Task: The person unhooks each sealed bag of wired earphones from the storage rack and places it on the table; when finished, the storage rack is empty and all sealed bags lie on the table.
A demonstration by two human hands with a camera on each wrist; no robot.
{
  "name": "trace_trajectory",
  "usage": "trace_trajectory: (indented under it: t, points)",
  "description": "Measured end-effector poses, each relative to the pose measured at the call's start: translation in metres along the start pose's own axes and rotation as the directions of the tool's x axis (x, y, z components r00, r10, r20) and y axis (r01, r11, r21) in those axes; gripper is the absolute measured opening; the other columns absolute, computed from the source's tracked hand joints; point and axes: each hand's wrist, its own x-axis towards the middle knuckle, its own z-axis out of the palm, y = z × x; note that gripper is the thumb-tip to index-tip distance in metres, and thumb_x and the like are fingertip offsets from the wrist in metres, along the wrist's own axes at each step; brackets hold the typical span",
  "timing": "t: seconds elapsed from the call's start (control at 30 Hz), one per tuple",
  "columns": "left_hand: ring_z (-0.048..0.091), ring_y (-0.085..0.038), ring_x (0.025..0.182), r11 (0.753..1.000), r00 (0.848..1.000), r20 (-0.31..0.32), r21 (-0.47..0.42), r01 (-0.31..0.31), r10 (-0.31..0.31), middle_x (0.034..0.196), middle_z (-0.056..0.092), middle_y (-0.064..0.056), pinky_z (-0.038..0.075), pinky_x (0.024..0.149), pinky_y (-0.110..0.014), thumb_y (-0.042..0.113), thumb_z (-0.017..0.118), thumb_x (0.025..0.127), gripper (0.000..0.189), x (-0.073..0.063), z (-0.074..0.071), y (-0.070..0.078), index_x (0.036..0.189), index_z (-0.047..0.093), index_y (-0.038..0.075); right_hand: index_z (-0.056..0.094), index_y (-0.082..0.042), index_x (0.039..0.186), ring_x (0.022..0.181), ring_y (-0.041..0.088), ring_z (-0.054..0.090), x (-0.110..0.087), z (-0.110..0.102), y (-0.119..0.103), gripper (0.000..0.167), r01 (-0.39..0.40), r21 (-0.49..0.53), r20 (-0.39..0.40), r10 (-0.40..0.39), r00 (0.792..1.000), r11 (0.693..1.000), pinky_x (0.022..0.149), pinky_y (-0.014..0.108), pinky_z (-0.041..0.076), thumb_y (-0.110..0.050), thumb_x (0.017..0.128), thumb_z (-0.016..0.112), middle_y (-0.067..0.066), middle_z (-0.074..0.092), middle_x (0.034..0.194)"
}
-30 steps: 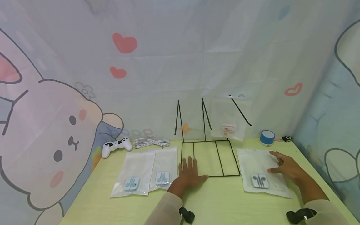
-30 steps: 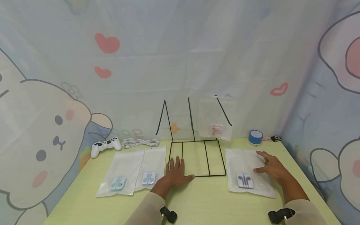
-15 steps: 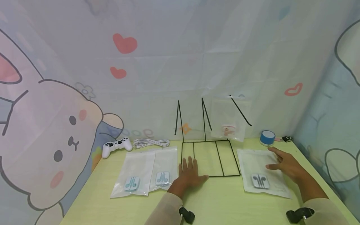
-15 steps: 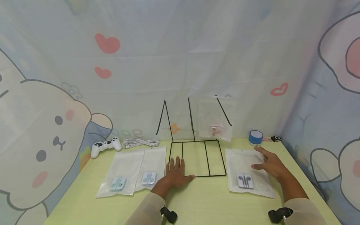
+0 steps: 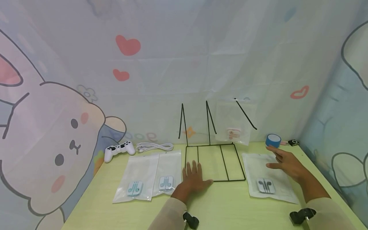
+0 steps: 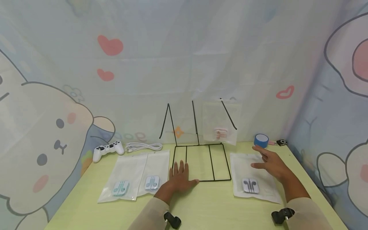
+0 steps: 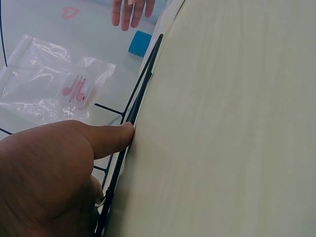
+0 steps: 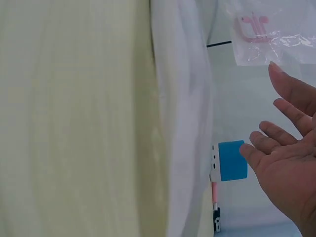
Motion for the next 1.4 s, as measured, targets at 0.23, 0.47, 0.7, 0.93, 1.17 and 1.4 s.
trace_trajectory:
  t: [0.23, 0.47, 0.7, 0.93, 1.17, 1.4]
  points:
    - [-0.002, -0.05, 0.171, 1.0, 1.0, 0.006, -0.007, 0.003, -0.003, 0.184, 0.008, -0.024, 0.002, 0.136, -0.069, 0.063, 0.059, 0.104, 0.101, -0.003, -0.002, 0.002, 0.173, 0.02, 0.0, 0.035, -0.003, 0.17, 0.162, 0.058, 0.026, 0.013, 0.0, -0.012, 0.087, 0.012, -0.021, 0.005, -0.012, 1.0, 1.0, 0.125, 0.048, 0.038, -0.02, 0.099, 0.082, 0.026, 0.026, 0.179]
    - [-0.003, -0.05, 0.171, 0.999, 1.0, 0.012, -0.036, 0.004, -0.003, 0.184, 0.008, -0.025, 0.001, 0.136, -0.069, 0.061, 0.06, 0.104, 0.101, -0.007, -0.005, 0.005, 0.173, 0.021, -0.001, 0.039, -0.003, 0.169, 0.163, 0.054, 0.026, 0.022, -0.002, -0.029, 0.085, 0.046, 0.036, 0.007, -0.046, 0.999, 0.998, 0.123, 0.038, 0.044, -0.021, 0.099, 0.082, 0.023, 0.025, 0.18]
    - [-0.003, -0.05, 0.171, 0.999, 1.0, 0.015, -0.045, 0.003, -0.003, 0.184, 0.007, -0.025, 0.001, 0.136, -0.069, 0.06, 0.06, 0.105, 0.1, -0.009, -0.008, 0.006, 0.173, 0.02, -0.002, 0.04, 0.0, 0.168, 0.163, 0.053, 0.025, 0.031, -0.006, -0.05, 0.082, 0.11, 0.098, -0.023, -0.108, 0.994, 0.989, 0.11, 0.006, 0.045, -0.015, 0.099, 0.082, 0.023, 0.023, 0.181]
    - [-0.005, -0.05, 0.171, 1.0, 1.0, 0.012, -0.03, 0.009, -0.009, 0.184, 0.005, -0.024, 0.0, 0.136, -0.069, 0.06, 0.059, 0.104, 0.1, -0.008, -0.008, 0.005, 0.174, 0.019, 0.0, 0.039, -0.003, 0.169, 0.166, 0.047, 0.027, 0.046, -0.007, -0.065, 0.082, 0.11, 0.057, -0.034, -0.108, 0.994, 0.992, 0.124, 0.038, 0.042, -0.018, 0.1, 0.081, 0.016, 0.023, 0.183]
    - [-0.003, -0.049, 0.171, 1.0, 1.0, 0.019, -0.01, 0.003, -0.002, 0.184, 0.006, -0.023, 0.002, 0.137, -0.067, 0.065, 0.056, 0.104, 0.102, -0.006, -0.007, 0.005, 0.174, 0.019, 0.001, 0.029, -0.004, 0.172, 0.171, 0.039, 0.017, 0.058, -0.008, -0.074, 0.091, 0.098, 0.188, -0.055, -0.09, 0.994, 0.977, 0.127, 0.045, 0.035, -0.013, 0.099, 0.081, 0.009, 0.018, 0.185]
    - [-0.001, -0.049, 0.171, 1.0, 1.0, 0.018, 0.011, 0.005, -0.005, 0.184, 0.008, -0.024, 0.004, 0.136, -0.068, 0.067, 0.055, 0.104, 0.103, -0.005, -0.006, 0.005, 0.174, 0.019, 0.001, 0.027, -0.003, 0.173, 0.171, 0.039, 0.015, 0.068, -0.004, -0.078, 0.089, 0.075, 0.207, -0.068, -0.062, 0.996, 0.976, 0.128, 0.045, 0.037, -0.011, 0.101, 0.079, 0.009, 0.014, 0.186]
